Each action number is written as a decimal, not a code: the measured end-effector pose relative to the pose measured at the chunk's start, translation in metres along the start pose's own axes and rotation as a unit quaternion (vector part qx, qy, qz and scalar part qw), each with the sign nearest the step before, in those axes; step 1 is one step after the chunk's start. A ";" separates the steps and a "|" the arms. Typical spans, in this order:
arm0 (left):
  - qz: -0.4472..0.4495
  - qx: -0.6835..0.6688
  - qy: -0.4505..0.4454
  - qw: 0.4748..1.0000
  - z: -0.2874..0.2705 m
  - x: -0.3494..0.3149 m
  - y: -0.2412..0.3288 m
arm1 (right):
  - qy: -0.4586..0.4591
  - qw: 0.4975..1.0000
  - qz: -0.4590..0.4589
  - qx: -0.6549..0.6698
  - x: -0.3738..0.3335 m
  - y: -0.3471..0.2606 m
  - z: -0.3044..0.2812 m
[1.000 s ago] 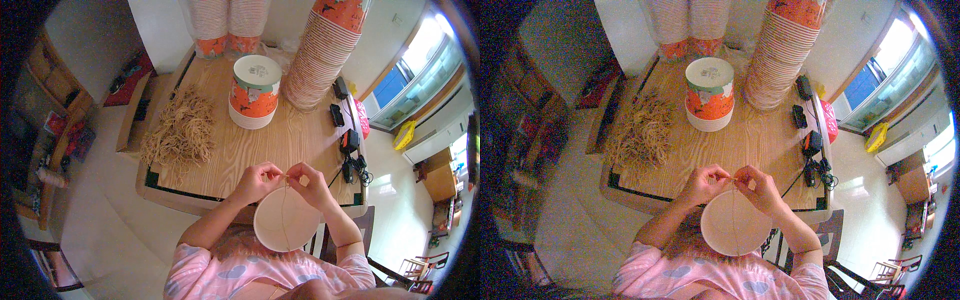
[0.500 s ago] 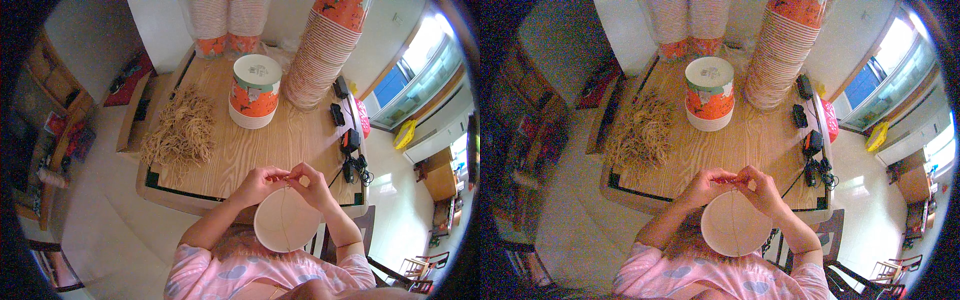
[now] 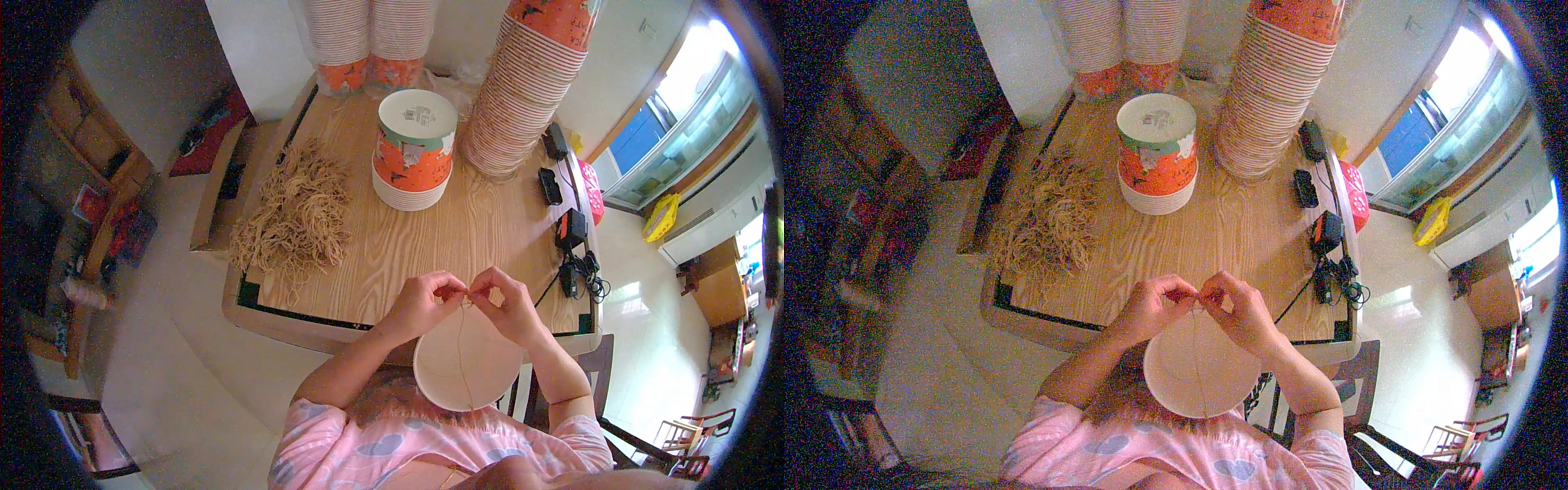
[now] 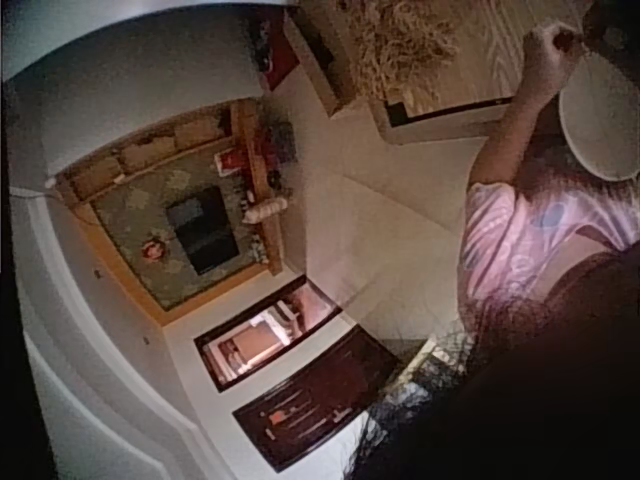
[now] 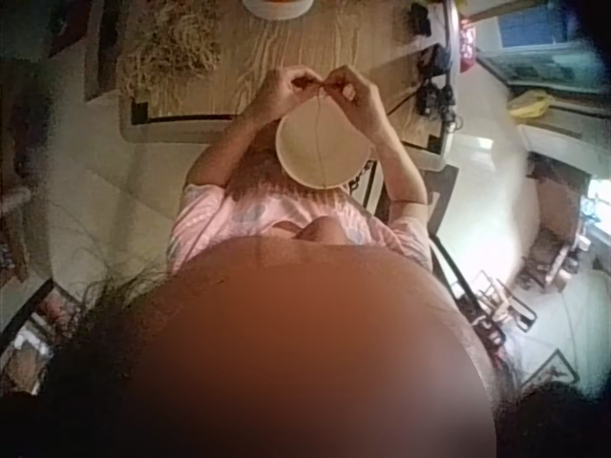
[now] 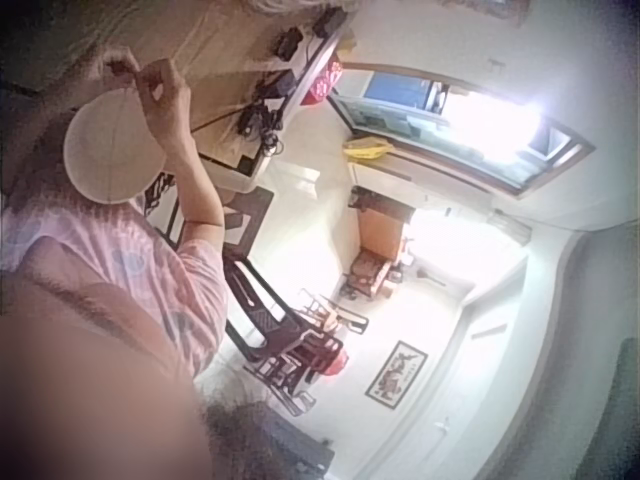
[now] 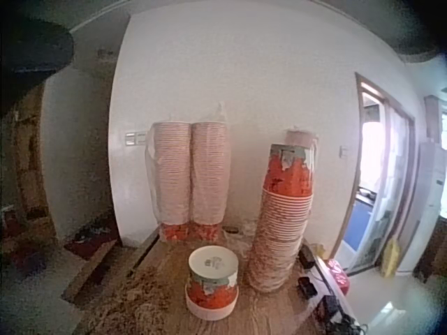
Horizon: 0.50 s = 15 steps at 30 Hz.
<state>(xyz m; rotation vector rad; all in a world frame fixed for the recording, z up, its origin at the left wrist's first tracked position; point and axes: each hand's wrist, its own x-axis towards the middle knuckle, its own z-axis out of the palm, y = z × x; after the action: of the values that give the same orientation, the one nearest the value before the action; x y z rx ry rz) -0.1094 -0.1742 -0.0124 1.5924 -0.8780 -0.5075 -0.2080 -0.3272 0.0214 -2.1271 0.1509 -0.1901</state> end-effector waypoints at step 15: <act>-0.002 0.025 0.015 1.000 -0.006 -0.004 -0.004 | 0.001 1.000 -0.012 -0.013 0.001 -0.004 0.000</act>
<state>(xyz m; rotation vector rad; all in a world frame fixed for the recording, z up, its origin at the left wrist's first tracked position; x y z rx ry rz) -0.1066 -0.1672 -0.0154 1.6439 -0.8719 -0.4665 -0.2071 -0.3252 0.0245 -2.1545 0.1299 -0.2044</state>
